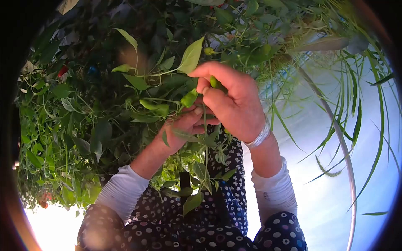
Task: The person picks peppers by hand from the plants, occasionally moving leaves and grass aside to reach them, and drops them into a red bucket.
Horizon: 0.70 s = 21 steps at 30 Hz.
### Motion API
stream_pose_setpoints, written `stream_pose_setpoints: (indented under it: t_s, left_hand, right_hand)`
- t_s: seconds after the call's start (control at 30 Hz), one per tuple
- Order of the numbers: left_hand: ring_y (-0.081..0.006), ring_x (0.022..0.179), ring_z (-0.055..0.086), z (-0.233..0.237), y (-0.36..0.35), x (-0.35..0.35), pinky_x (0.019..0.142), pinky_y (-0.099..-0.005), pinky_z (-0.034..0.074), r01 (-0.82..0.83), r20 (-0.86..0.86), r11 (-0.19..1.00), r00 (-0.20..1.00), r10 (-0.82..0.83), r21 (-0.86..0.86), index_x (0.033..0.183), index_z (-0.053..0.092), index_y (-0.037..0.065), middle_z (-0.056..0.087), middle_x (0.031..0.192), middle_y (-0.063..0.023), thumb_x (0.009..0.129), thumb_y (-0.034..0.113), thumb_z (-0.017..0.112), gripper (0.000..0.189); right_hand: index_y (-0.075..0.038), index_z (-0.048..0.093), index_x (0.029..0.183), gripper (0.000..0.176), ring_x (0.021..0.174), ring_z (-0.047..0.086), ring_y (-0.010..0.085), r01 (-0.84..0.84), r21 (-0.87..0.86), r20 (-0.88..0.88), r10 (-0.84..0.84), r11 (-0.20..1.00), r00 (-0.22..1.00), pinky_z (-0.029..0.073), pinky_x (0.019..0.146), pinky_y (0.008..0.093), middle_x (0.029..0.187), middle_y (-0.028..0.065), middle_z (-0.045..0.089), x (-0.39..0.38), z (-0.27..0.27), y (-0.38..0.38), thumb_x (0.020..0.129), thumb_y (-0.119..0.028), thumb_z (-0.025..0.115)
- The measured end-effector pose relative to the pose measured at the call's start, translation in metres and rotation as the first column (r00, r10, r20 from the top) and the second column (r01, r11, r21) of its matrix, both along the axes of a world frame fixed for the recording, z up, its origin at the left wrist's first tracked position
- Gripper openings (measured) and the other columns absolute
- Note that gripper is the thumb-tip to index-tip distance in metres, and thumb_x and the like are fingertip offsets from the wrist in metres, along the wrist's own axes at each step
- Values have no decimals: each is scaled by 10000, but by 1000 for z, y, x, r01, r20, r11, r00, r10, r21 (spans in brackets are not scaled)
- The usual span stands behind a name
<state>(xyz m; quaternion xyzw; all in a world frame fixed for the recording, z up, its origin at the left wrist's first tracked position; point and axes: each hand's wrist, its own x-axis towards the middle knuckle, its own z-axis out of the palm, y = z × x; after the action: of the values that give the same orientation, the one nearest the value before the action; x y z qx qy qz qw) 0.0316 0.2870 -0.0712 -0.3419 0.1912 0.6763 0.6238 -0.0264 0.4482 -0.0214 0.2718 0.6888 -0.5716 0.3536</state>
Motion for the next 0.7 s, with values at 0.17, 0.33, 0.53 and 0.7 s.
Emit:
stream_pose_setpoints:
  t_s: [0.17, 0.33, 0.53, 0.7]
  left_hand:
    - [-200, 1022, 559, -1, 5, 6, 868, -337, 450, 80, -42, 995, 996, -83, -59, 1151, 484, 37, 567, 1075, -96, 901, 233, 531, 321]
    - [-184, 992, 585, 1, -3, 4, 806, -311, 435, -19, 45, 997, 999, 23, -77, 1132, 498, 93, 584, 1070, -79, 878, 294, 548, 328]
    - [-181, 940, 612, -3, -7, -3, 758, -297, 440, -7, 50, 996, 999, 11, -88, 1040, 525, 123, 605, 1035, -77, 872, 275, 535, 227]
    - [-183, 921, 618, -4, -5, -4, 713, -262, 405, 99, -42, 983, 993, -106, -152, 1018, 551, 99, 626, 1010, -79, 845, 238, 543, 222]
  right_hand:
    - [-43, 593, 824, 101, 592, 546, 344, -616, 395, -92, 697, 681, 711, 435, 536, 367, 669, 160, 578, -2, -66, 9, 784, -131, 562]
    - [-21, 615, 787, 211, 617, 583, 287, -518, 335, 8, 547, 787, 837, 460, 579, 359, 628, 137, 574, -14, -56, 13, 798, -231, 593]
    - [-24, 619, 841, 172, 614, 496, 83, -189, 149, 85, 178, 970, 980, 426, 567, 250, 670, 7, 557, 9, -50, 30, 840, -193, 591]
    - [-30, 641, 859, 418, 641, 592, 313, -702, 169, 184, 678, 692, 712, 470, 624, 371, 667, 158, 603, 1, -51, 12, 603, -358, 684]
